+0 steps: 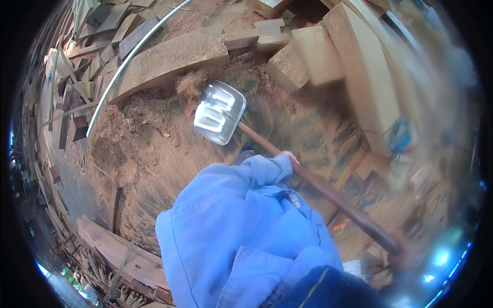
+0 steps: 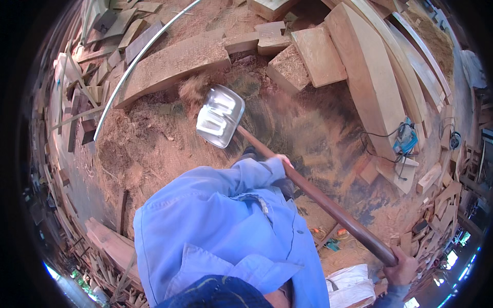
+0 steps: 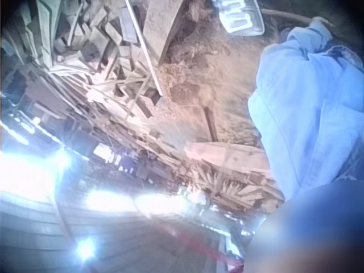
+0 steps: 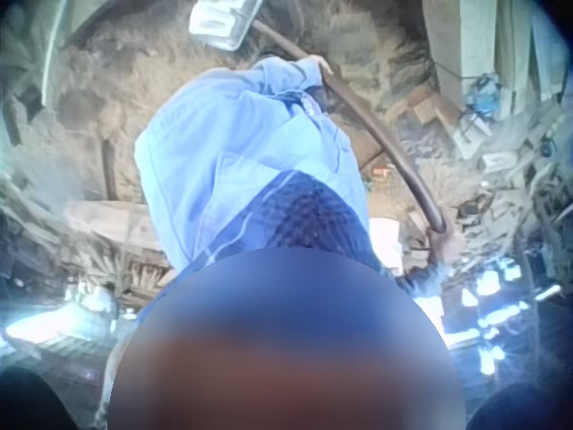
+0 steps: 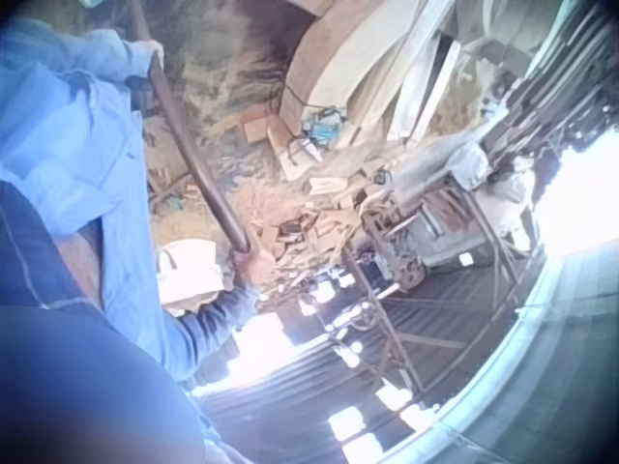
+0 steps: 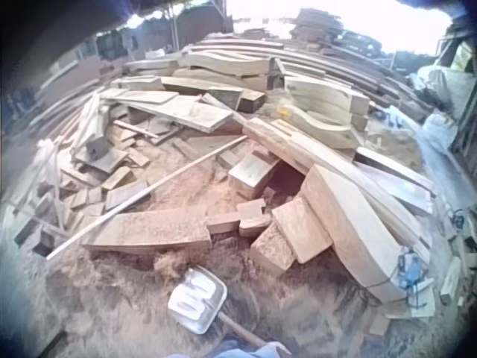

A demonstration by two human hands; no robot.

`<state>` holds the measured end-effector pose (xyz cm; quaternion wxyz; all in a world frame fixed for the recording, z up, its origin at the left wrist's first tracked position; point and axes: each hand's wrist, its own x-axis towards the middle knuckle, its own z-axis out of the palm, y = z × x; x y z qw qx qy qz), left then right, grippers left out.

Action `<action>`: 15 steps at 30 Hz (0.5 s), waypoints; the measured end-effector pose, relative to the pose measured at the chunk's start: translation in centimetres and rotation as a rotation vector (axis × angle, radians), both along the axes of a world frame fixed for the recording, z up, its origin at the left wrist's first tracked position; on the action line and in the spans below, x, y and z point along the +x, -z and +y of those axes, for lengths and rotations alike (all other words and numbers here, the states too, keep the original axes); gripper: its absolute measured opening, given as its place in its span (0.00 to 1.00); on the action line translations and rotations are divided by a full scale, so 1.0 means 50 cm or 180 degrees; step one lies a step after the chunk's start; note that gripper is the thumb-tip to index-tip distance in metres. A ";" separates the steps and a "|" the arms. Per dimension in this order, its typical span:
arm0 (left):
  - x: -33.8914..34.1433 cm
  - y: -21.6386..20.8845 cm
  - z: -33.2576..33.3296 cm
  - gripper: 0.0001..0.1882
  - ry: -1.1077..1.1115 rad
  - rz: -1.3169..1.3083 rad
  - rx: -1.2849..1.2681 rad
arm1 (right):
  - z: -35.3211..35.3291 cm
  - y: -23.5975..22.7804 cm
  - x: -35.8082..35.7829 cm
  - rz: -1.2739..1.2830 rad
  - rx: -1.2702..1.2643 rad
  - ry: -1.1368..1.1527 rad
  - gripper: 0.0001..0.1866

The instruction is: The person uses a shovel to scoop sawdust from the floor and transfer it into a large white sack. The person repeatedly scoops and deposits the sawdust, gradually filling the sack.

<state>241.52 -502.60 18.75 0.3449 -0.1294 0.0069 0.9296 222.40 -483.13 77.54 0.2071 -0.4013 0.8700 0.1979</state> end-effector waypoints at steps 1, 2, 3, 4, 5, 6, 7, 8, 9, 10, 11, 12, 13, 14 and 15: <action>-0.012 0.002 0.027 0.26 0.0082 -0.0132 -0.0849 | -0.003 -0.019 0.008 -0.0083 -0.0036 0.0179 0.14; -0.030 0.002 0.051 0.22 0.0187 -0.0173 -0.0584 | -0.001 -0.044 0.020 -0.0274 -0.0032 0.0485 0.15; -0.052 -0.005 0.086 0.16 0.0183 0.0115 -0.0174 | 0.003 -0.075 0.034 -0.0457 -0.0010 0.0796 0.16; -0.076 -0.021 0.129 0.12 0.0144 -0.0153 0.0270 | 0.010 -0.102 0.051 -0.0631 0.0024 0.1112 0.18; -0.100 -0.040 0.171 0.08 0.0164 -0.0621 0.0528 | 0.016 -0.119 0.068 -0.0583 0.0161 0.1348 0.18; -0.124 -0.062 0.215 0.07 -0.0037 -0.0972 0.0560 | 0.027 -0.134 0.085 -0.0534 0.0286 0.1582 0.18; -0.148 -0.085 0.254 0.06 -0.0178 -0.1517 0.0385 | 0.040 -0.146 0.103 -0.0486 0.0401 0.1821 0.18; -0.161 -0.093 0.271 0.05 -0.0379 -0.1912 0.0129 | 0.054 -0.153 0.115 -0.0442 0.0500 0.2066 0.18; -0.175 -0.099 0.283 0.06 -0.0687 -0.2352 0.0168 | 0.070 -0.151 0.128 -0.0405 0.0594 0.2320 0.18; -0.176 -0.092 0.278 0.07 -0.0800 -0.1984 -0.0119 | 0.088 -0.155 0.143 -0.0366 0.0691 0.2576 0.18; -0.177 -0.084 0.273 0.07 -0.0891 -0.1422 -0.0219 | 0.102 -0.126 0.140 -0.0042 -0.0002 0.1432 0.21; -0.168 -0.061 0.248 0.07 -0.0701 -0.0953 -0.0188 | 0.115 -0.105 0.140 -0.0009 -0.0114 0.1312 0.21; -0.162 -0.039 0.222 0.08 -0.0313 -0.0450 -0.0349 | 0.124 -0.081 0.133 0.0003 -0.0207 0.1185 0.21; -0.147 -0.014 0.189 0.07 -0.0421 -0.0412 -0.0279 | 0.130 -0.055 0.129 -0.0005 -0.0318 0.1059 0.21; -0.132 0.007 0.157 0.06 -0.0542 -0.0203 -0.0471 | 0.129 -0.008 0.128 0.0092 -0.0488 0.1049 0.21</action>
